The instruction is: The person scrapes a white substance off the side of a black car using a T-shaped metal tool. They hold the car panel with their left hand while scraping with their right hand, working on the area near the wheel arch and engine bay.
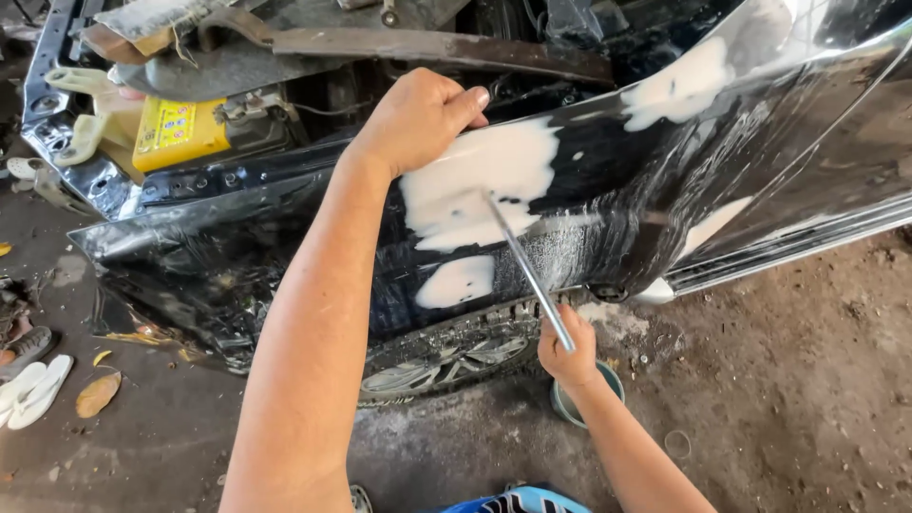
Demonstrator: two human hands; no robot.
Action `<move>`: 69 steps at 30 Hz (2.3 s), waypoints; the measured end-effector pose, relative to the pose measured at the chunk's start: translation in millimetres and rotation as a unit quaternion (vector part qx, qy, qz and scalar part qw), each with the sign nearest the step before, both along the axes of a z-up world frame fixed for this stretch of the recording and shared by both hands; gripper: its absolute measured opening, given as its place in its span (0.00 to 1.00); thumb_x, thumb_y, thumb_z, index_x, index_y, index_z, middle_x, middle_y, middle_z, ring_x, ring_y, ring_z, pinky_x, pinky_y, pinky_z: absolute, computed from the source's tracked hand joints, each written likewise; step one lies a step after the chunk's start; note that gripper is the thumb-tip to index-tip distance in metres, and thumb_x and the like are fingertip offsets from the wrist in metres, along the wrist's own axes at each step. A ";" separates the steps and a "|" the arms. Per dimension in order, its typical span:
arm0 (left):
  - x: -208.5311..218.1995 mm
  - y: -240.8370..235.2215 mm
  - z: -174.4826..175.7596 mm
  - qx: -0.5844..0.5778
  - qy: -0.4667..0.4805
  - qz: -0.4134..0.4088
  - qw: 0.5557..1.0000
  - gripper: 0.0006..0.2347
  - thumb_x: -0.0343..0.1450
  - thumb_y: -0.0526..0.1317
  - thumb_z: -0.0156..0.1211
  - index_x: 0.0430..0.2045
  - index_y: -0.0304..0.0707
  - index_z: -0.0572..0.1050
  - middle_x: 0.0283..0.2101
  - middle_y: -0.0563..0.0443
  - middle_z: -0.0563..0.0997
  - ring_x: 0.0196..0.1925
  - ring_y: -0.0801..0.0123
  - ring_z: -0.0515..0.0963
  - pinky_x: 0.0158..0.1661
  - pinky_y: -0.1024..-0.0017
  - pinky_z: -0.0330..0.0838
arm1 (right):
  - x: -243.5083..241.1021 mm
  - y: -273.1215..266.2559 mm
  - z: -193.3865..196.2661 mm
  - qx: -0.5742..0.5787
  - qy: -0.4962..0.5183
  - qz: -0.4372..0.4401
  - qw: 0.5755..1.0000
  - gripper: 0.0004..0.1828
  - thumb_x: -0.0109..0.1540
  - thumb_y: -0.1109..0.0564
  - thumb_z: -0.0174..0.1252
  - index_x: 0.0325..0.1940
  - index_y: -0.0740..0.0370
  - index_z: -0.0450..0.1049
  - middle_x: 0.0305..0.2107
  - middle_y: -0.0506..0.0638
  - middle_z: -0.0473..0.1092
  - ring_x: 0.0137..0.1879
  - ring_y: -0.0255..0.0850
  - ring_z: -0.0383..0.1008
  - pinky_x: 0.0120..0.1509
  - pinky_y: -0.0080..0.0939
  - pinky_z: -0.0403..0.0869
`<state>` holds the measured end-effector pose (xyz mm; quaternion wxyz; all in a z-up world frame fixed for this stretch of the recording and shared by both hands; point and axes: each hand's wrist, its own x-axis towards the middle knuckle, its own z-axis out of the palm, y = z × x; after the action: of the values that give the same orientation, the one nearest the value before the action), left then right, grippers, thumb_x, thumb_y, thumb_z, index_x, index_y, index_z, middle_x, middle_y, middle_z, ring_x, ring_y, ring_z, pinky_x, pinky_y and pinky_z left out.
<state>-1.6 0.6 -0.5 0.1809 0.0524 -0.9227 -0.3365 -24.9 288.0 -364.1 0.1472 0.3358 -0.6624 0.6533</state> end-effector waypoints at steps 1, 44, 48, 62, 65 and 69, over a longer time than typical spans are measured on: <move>-0.2 -1.1 -1.7 -0.003 0.000 0.003 1.000 0.17 0.74 0.52 0.55 0.31 0.41 0.86 0.21 0.45 0.81 0.26 0.63 0.81 0.35 0.64 0.75 | 11.2 -3.0 45.7 0.173 0.094 -0.073 0.978 0.16 0.73 0.52 0.46 0.39 0.63 0.72 0.21 0.52 0.66 0.26 0.42 0.68 0.30 0.37 0.67; 77.0 5.0 -80.9 -0.737 0.041 -0.100 0.667 0.46 0.69 0.74 0.35 0.76 0.37 0.45 0.80 0.49 0.43 0.80 0.63 0.38 0.74 0.63 0.29 | 36.5 96.5 13.5 -0.093 -0.163 0.112 0.976 0.22 0.76 0.45 0.44 0.44 0.68 0.70 0.23 0.45 0.64 0.27 0.30 0.61 0.30 0.31 0.62; 70.3 20.1 -89.0 -0.723 0.071 -0.116 0.678 0.47 0.70 0.73 0.36 0.75 0.31 0.48 0.79 0.44 0.45 0.80 0.60 0.40 0.74 0.61 0.30 | 26.8 61.7 23.8 0.047 -0.073 0.045 0.995 0.24 0.73 0.44 0.40 0.36 0.64 0.70 0.20 0.44 0.65 0.22 0.31 0.62 0.24 0.32 0.60; 92.1 3.7 -112.2 -0.624 0.012 -0.202 0.755 0.41 0.71 0.66 0.43 0.71 0.28 0.53 0.77 0.42 0.50 0.78 0.60 0.46 0.73 0.63 0.37 | 23.2 15.1 31.7 0.031 0.050 -0.003 0.998 0.19 0.71 0.50 0.43 0.32 0.64 0.67 0.20 0.49 0.66 0.22 0.40 0.65 0.27 0.40 0.65; 91.3 0.9 -109.1 -0.619 0.036 -0.187 0.762 0.40 0.71 0.65 0.43 0.71 0.29 0.54 0.77 0.45 0.50 0.79 0.62 0.46 0.74 0.63 0.36 | 4.2 11.6 7.8 -0.110 0.195 0.127 0.966 0.15 0.74 0.51 0.47 0.35 0.58 0.62 0.23 0.51 0.64 0.28 0.42 0.62 0.33 0.40 0.66; 91.9 2.3 -109.6 -0.637 0.047 -0.189 0.746 0.40 0.72 0.65 0.43 0.70 0.27 0.55 0.77 0.42 0.52 0.78 0.61 0.48 0.74 0.62 0.38 | 17.1 11.7 31.8 0.121 0.027 -0.026 0.992 0.17 0.70 0.52 0.45 0.32 0.65 0.68 0.18 0.49 0.64 0.21 0.38 0.64 0.27 0.40 0.64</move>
<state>90.3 2.8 -110.1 0.1484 -0.2659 -0.9040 0.2999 -7.7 299.7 -332.3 0.1402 0.3518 -0.7408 0.5548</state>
